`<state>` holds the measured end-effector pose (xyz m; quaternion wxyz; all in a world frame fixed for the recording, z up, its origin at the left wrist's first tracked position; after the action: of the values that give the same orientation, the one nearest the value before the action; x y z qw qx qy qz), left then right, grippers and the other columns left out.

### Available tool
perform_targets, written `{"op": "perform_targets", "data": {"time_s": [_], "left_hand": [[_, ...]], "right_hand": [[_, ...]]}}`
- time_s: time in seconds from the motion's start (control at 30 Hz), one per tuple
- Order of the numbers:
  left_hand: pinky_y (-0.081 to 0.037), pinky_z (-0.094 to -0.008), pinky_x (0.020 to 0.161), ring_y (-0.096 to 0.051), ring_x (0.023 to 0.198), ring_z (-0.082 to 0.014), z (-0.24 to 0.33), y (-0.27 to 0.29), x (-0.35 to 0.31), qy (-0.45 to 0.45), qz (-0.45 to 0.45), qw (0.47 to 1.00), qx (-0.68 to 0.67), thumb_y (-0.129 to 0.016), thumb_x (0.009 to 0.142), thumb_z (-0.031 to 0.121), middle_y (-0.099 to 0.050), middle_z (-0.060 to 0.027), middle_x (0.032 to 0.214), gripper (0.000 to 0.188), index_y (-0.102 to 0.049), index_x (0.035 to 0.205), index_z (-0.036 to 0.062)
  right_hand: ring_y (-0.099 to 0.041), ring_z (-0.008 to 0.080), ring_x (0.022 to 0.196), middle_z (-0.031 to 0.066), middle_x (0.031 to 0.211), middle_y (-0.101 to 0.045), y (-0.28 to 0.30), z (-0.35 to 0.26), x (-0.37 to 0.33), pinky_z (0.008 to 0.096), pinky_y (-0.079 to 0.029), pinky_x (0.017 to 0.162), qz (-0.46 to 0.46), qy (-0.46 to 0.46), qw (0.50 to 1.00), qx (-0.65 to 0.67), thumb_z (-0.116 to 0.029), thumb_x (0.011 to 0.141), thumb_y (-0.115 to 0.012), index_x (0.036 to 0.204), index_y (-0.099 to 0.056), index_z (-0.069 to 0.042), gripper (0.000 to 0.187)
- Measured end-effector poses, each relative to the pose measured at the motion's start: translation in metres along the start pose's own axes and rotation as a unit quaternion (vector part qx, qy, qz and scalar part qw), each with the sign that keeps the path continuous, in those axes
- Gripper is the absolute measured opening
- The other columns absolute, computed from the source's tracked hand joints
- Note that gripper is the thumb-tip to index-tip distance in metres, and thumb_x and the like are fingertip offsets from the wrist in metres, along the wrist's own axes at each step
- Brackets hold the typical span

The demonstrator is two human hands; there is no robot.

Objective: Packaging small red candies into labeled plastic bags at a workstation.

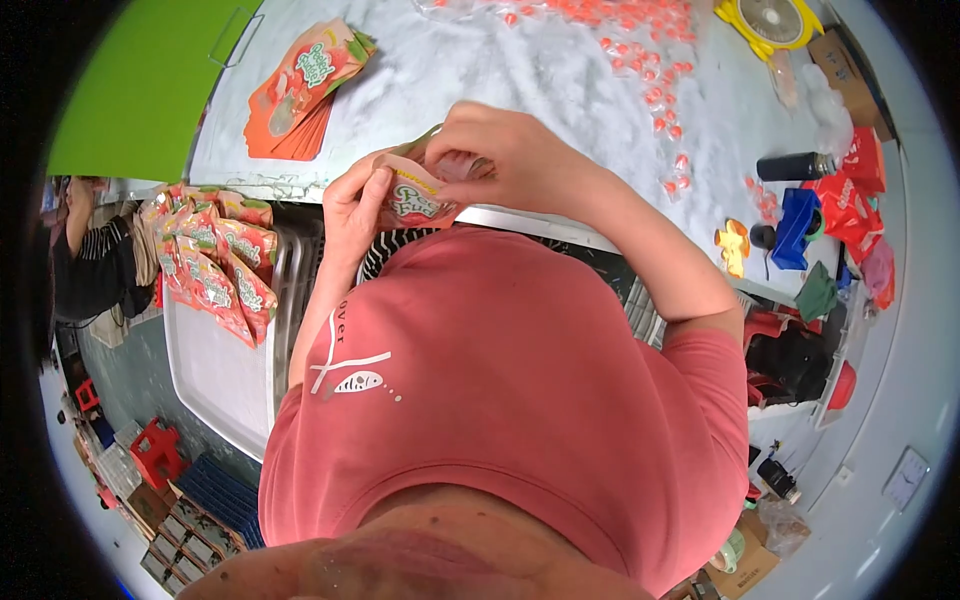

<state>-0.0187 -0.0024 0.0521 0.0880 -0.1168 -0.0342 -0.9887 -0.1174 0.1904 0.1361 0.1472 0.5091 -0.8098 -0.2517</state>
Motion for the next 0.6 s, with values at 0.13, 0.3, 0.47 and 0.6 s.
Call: {"op": "perform_targets", "data": {"time_s": [0.13, 0.3, 0.47, 0.6], "left_hand": [[-0.051, -0.0313, 0.088, -0.066, 0.102, -0.0211, 0.003, -0.001, 0.005, -0.036, -0.009, 0.999, 0.015, -0.057, 0.098, 0.010, -0.070, -0.0154, 0.112, 0.024, -0.067, 0.115, -0.0039], [-0.052, -0.0296, 0.086, -0.064, 0.102, -0.0171, 0.004, 0.002, 0.007, -0.001, 0.003, 0.999, -0.040, -0.060, 0.097, 0.010, -0.069, -0.0137, 0.113, 0.025, -0.067, 0.116, -0.0034], [-0.055, -0.0233, 0.074, -0.065, 0.091, -0.0108, 0.007, -0.005, 0.012, 0.106, 0.001, 0.985, -0.134, -0.067, 0.091, 0.006, -0.071, -0.0111, 0.107, 0.025, -0.068, 0.115, -0.0023], [-0.054, -0.0228, 0.070, -0.066, 0.079, -0.0092, -0.012, -0.001, 0.009, 0.059, 0.004, 0.996, -0.074, -0.067, 0.092, 0.004, -0.073, -0.0074, 0.090, 0.020, -0.069, 0.110, -0.0040]], "right_hand": [[-0.065, 0.0226, 0.094, 0.0095, 0.115, -0.058, 0.005, 0.005, -0.004, 0.0287, -0.056, 0.074, 0.183, 0.189, 0.926, -0.270, -0.008, 0.077, -0.077, 0.099, -0.067, -0.007, 0.023], [-0.066, 0.0232, 0.087, 0.0065, 0.108, -0.064, 0.001, 0.032, -0.009, 0.0281, -0.054, 0.070, 0.073, 0.051, 0.985, -0.146, -0.008, 0.079, -0.075, 0.093, -0.068, -0.006, 0.016], [-0.068, 0.0223, 0.086, 0.0043, 0.095, -0.068, 0.000, 0.026, -0.007, 0.0286, -0.054, 0.071, 0.063, 0.059, 0.987, -0.132, -0.005, 0.083, -0.071, 0.098, -0.067, -0.006, 0.016], [-0.068, 0.0187, 0.085, 0.0052, 0.093, -0.068, 0.003, 0.020, -0.007, 0.0283, -0.054, 0.071, 0.130, -0.009, 0.991, -0.034, -0.006, 0.086, -0.069, 0.110, -0.064, -0.009, 0.025]]}}
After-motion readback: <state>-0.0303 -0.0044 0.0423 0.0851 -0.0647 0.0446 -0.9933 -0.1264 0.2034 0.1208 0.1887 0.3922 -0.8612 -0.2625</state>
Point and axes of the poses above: each hand's wrist, its own x-axis towards the middle knuckle, its own y-axis out of the back of the hand, z = x × y, the point moved 2 cm from there along x, towards the middle knuckle
